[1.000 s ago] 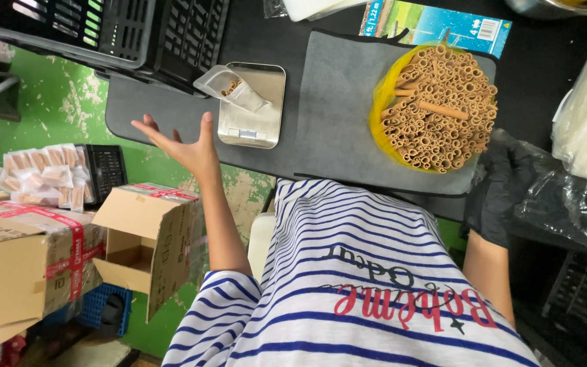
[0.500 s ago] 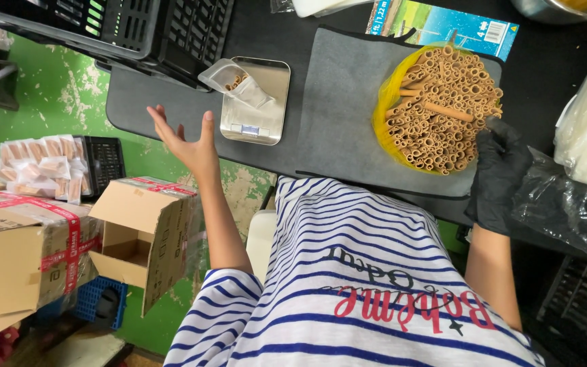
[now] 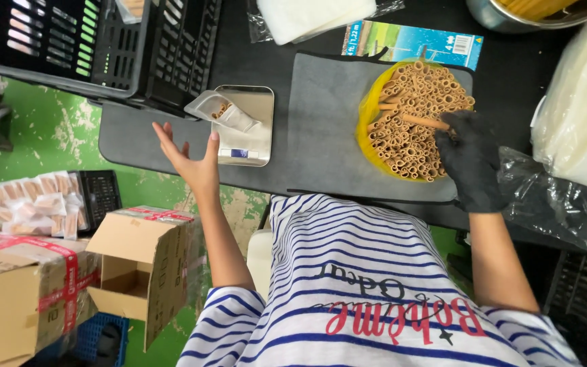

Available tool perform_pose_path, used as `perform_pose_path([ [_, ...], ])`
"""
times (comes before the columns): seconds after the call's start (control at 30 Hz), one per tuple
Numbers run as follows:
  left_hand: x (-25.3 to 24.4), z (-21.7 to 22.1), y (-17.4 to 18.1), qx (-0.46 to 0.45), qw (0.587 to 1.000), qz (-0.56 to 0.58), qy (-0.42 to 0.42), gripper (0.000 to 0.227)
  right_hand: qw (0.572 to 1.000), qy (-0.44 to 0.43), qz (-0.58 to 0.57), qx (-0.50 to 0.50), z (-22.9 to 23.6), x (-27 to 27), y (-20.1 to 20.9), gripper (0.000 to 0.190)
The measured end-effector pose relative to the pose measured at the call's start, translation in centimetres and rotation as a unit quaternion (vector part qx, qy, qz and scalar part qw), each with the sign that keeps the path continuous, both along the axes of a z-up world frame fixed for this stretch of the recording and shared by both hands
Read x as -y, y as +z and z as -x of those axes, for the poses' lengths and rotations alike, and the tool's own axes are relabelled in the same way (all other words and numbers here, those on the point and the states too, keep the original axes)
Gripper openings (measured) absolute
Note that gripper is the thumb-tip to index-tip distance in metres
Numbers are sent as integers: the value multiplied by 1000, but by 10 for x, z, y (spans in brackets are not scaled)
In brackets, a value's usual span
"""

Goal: The person repeatedly picks up small brown cylindrical sticks from a yellow container and places them into a clear plastic bag. The bag is weighed on a digital scale, and the sticks are adjusted to reach a target weight. The person then seals the bag and places it into a black crate.

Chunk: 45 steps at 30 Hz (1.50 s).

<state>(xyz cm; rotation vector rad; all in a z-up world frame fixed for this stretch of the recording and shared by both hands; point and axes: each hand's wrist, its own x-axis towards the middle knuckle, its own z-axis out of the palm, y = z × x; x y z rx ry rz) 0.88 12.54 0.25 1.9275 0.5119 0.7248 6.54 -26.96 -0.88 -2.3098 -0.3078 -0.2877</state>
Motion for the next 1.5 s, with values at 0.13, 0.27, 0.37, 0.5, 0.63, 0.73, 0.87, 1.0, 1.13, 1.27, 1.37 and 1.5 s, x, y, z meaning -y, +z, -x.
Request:
perform_pose_path([
  [0.13,-5,6,-19,32,999,-4,13,90,971,-35,234,26,-18,9,-18,29],
  [0.27,-13,17,-26,19,999,-3,30,90,990,-30,128,42,-27,11,-19,27],
  [0.37,-11,25,-23,19,999,2,49,85,967,-49,239,71,-27,12,-25,43],
  [0.5,-10,31,-27,12,998,9,58,86,961,18,249,124,-30,-19,-18,24],
  [0.63,-9,27,-27,21,999,15,46,87,952,141,271,16,-40,-48,1,25],
  [0.73,-6,25,-24,25,999,11,41,87,917,181,355,11,-54,-54,-14,28],
  [0.87,-3,18,-21,22,999,8,27,84,858,214,465,-53,-66,-65,5,25],
  [1.0,4,8,-19,23,1000,15,11,81,868,199,451,-58,-64,-66,17,23],
  [1.13,7,-4,-30,18,999,23,-15,94,890,165,418,-77,-58,-67,24,18],
  [1.27,30,-20,-15,50,999,18,-11,111,910,128,382,-100,-53,-64,27,15],
  [1.37,39,-40,-20,75,997,25,23,115,921,95,357,-119,-51,-54,26,14],
  [1.5,41,-58,-34,43,997,41,52,110,982,85,155,-62,-45,-30,31,17],
])
